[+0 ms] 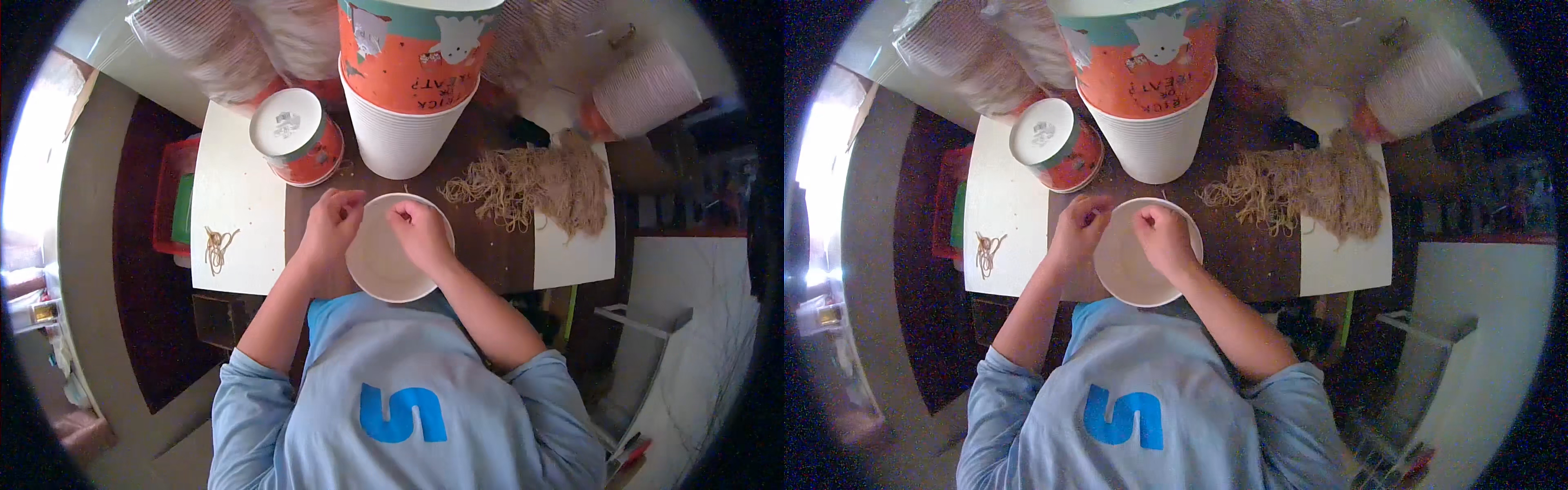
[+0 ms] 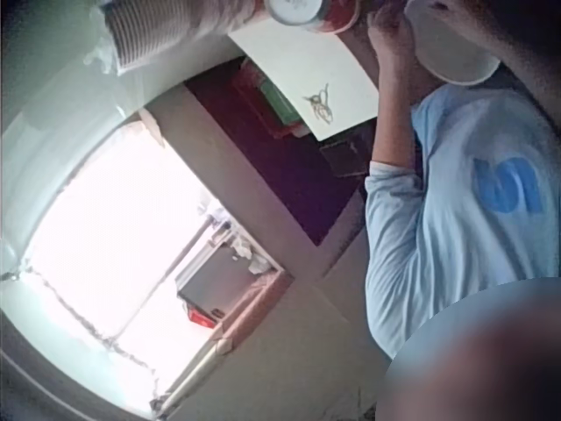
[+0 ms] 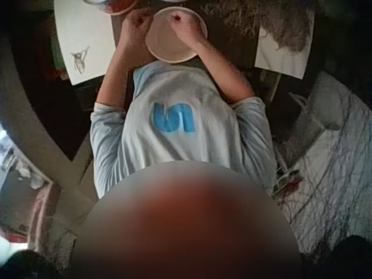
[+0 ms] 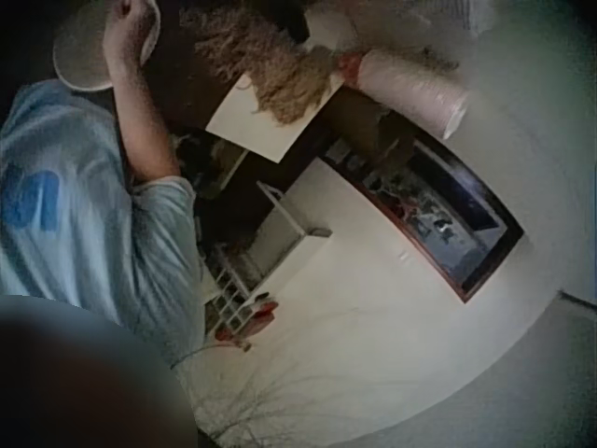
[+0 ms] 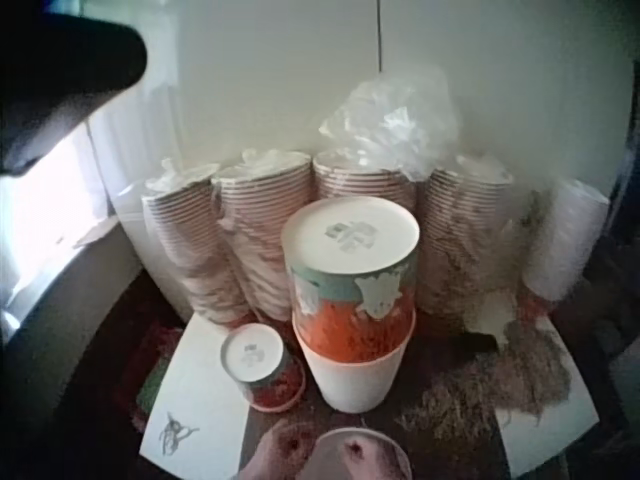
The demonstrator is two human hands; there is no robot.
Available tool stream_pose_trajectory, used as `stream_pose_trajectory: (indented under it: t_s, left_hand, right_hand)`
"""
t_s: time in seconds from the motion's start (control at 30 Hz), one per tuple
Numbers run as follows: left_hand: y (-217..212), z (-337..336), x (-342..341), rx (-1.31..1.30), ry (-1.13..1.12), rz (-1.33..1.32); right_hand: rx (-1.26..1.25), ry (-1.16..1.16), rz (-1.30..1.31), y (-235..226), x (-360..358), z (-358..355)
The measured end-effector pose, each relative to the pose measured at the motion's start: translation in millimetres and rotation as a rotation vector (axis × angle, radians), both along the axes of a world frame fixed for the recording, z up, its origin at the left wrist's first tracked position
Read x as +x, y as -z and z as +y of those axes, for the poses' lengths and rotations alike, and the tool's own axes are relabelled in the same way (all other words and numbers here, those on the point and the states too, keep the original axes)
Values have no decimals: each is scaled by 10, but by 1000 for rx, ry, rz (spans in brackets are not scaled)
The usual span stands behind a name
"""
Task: Attaching twine handles to paper buckets.
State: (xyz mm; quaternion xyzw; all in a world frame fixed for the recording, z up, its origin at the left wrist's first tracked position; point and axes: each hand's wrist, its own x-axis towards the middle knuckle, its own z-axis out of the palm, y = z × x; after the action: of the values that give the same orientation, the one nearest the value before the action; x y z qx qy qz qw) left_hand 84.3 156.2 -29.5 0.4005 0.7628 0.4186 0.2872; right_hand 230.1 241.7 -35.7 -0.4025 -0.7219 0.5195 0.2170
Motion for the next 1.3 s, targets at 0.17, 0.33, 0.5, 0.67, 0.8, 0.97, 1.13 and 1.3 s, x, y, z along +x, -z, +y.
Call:
stream_pose_trajectory:
  t_s: [0.17, 0.33, 0.5, 0.67, 0.8, 0.97, 1.13, 1.3]
  left_hand:
    - [99, 41, -3, -4, 68, -235]
    - [116, 46, -13, -51, 67, -247]
    - [142, 29, -3, -52, 56, -290]
    - [12, 38, 26, -112, 36, -333]
    - [55, 21, 13, -122, 41, -316]
    - [50, 18, 11, -133, 41, -354]
    - [25, -13, 56, -107, 59, -376]
    - [107, -79, 196, -98, 85, -274]
  right_hand:
    - [23, 57, -42, 284, -76, 2]
    - [2, 56, -97, 318, -115, -19]
    - [-31, 87, -86, 246, -84, -29]
    - [2, 82, -82, 269, -75, -22]
    - [15, 96, -98, 246, -78, -25]
    - [34, 106, -104, 228, -100, -23]
    - [47, 102, -76, 251, -117, -17]
    - [2, 87, -84, 202, -107, -2]
